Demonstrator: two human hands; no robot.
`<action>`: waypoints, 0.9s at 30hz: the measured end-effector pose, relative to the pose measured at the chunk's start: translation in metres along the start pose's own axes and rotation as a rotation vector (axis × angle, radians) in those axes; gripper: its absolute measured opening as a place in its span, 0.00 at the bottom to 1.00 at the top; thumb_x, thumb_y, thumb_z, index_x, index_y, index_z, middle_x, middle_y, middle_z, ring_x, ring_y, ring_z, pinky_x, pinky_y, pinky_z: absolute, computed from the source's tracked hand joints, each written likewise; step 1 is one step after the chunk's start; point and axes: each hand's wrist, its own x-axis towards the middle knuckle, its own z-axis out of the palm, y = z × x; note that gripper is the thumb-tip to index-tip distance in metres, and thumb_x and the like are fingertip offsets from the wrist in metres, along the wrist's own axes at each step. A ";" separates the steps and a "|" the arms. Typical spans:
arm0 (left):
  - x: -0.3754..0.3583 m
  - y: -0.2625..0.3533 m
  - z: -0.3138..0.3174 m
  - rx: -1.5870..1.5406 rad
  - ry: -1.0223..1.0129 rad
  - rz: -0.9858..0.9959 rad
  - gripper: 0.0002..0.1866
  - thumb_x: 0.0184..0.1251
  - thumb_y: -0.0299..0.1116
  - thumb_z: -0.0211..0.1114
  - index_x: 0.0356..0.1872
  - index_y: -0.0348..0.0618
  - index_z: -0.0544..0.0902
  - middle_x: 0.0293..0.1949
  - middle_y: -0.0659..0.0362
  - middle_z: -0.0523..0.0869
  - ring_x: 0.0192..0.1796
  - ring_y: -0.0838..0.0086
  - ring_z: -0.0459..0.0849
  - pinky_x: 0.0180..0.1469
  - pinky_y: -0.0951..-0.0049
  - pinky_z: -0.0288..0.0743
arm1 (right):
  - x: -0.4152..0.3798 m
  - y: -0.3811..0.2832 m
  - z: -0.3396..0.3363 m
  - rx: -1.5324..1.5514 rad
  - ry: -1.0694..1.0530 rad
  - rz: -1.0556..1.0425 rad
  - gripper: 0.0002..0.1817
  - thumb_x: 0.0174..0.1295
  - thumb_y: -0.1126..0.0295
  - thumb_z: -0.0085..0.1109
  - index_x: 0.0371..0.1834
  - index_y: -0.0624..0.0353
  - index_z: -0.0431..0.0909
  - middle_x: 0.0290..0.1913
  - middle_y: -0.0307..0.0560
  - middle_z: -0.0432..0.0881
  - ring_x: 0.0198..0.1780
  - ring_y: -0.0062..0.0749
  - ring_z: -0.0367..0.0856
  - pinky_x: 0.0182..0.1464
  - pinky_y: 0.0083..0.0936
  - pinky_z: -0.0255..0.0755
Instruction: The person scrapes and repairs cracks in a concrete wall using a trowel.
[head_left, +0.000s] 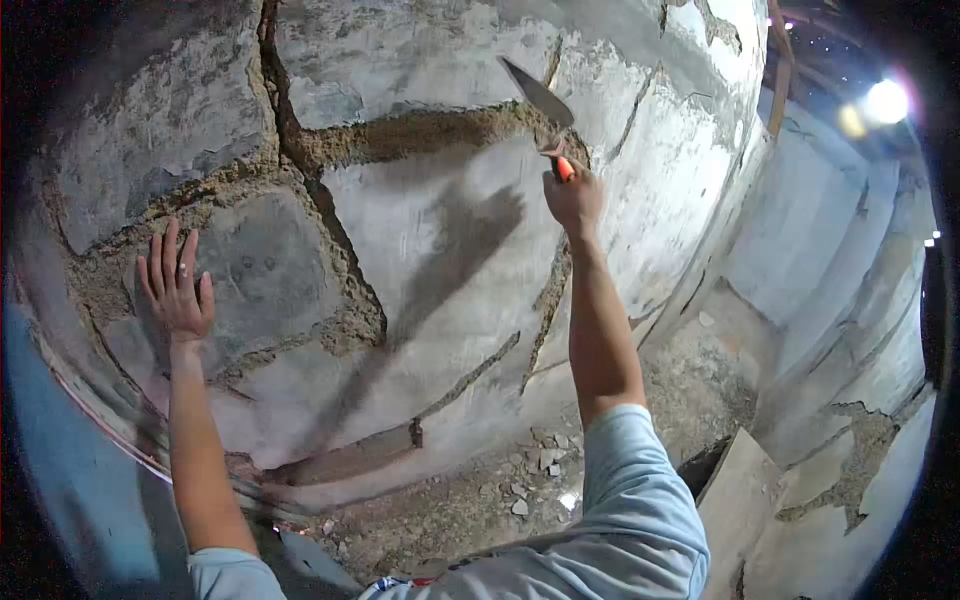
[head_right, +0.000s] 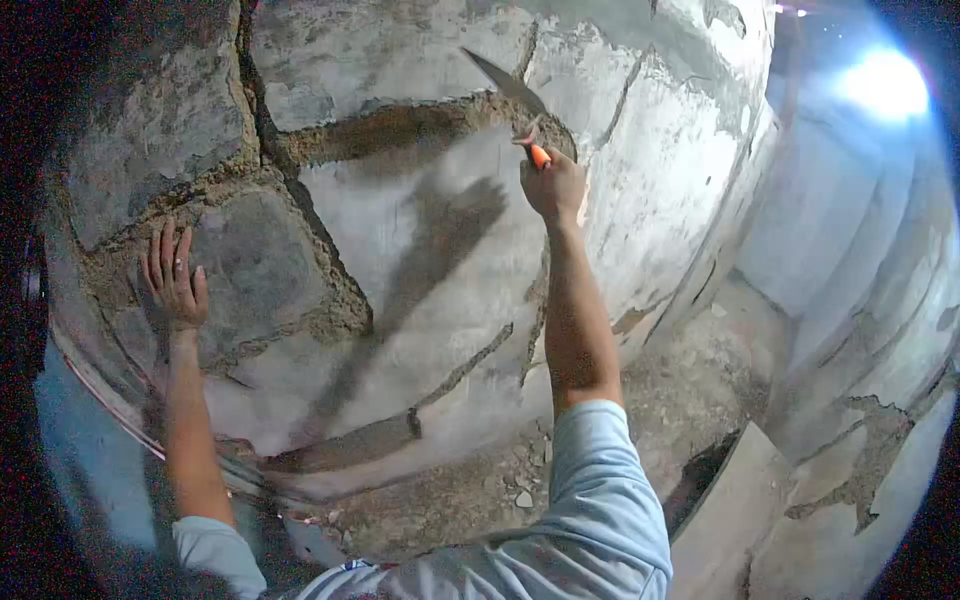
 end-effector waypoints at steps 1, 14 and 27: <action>0.000 0.001 0.000 0.017 -0.007 -0.009 0.27 0.84 0.46 0.45 0.78 0.56 0.73 0.82 0.61 0.64 0.84 0.61 0.57 0.85 0.49 0.41 | 0.001 -0.009 -0.004 0.149 0.078 -0.002 0.12 0.57 0.58 0.68 0.37 0.52 0.87 0.33 0.59 0.86 0.39 0.60 0.87 0.40 0.47 0.79; -0.002 -0.001 0.002 0.048 -0.015 -0.017 0.27 0.83 0.46 0.45 0.78 0.57 0.71 0.82 0.62 0.64 0.84 0.61 0.57 0.85 0.48 0.40 | 0.017 0.020 0.020 0.417 0.163 -0.062 0.13 0.61 0.63 0.65 0.38 0.63 0.83 0.32 0.62 0.85 0.34 0.51 0.87 0.38 0.38 0.76; -0.003 0.001 0.004 0.062 -0.008 -0.018 0.27 0.85 0.50 0.42 0.77 0.56 0.74 0.82 0.62 0.65 0.84 0.61 0.56 0.84 0.48 0.40 | 0.019 -0.002 -0.013 -0.140 -0.124 0.084 0.09 0.61 0.66 0.65 0.40 0.57 0.83 0.36 0.61 0.88 0.42 0.57 0.88 0.42 0.44 0.80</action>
